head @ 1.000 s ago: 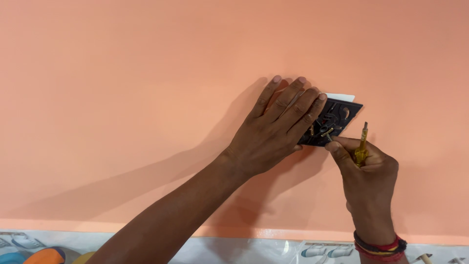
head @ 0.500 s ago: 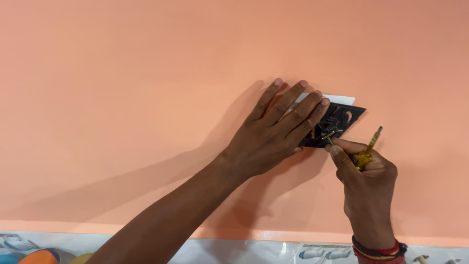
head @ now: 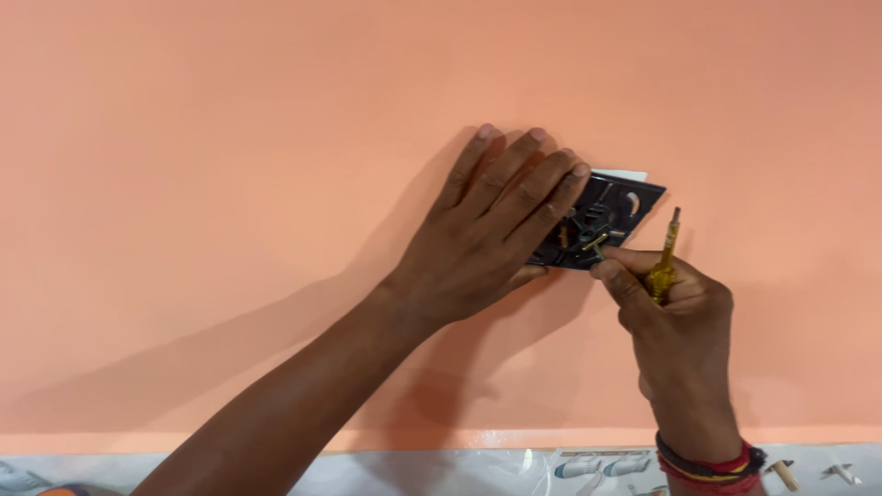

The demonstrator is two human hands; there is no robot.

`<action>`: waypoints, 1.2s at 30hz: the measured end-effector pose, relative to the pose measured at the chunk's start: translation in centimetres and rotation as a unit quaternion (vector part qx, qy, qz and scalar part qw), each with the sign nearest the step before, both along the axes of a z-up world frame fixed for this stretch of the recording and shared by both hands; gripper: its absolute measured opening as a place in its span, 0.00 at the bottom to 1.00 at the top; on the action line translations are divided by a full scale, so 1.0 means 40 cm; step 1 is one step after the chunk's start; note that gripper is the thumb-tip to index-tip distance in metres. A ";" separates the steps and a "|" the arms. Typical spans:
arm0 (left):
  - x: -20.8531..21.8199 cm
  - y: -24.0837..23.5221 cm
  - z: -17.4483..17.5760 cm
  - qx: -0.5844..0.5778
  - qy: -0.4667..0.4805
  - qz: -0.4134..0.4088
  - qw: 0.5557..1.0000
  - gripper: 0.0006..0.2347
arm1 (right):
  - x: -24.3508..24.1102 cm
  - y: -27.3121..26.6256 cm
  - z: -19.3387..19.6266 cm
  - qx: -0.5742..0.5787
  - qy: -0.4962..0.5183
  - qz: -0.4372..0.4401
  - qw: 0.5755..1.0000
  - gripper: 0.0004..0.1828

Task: The person strips insulation from electrical wires with combination pliers at a ceiling-mounted light holder, twists the wires together, and wraps the connections with red electrical tape. They then position the black fixture mounting plate over the holder and tighten its screws using a screwdriver.

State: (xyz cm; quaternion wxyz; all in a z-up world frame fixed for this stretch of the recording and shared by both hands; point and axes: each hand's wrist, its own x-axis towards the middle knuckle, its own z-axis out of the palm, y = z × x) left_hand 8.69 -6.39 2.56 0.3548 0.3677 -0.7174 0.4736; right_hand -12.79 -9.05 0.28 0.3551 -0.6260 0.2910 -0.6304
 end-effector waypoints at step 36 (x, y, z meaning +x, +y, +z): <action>-0.007 0.022 -0.016 -0.036 -0.027 0.006 0.999 0.34 | -0.007 0.037 0.005 -0.219 0.288 -0.309 0.879 0.13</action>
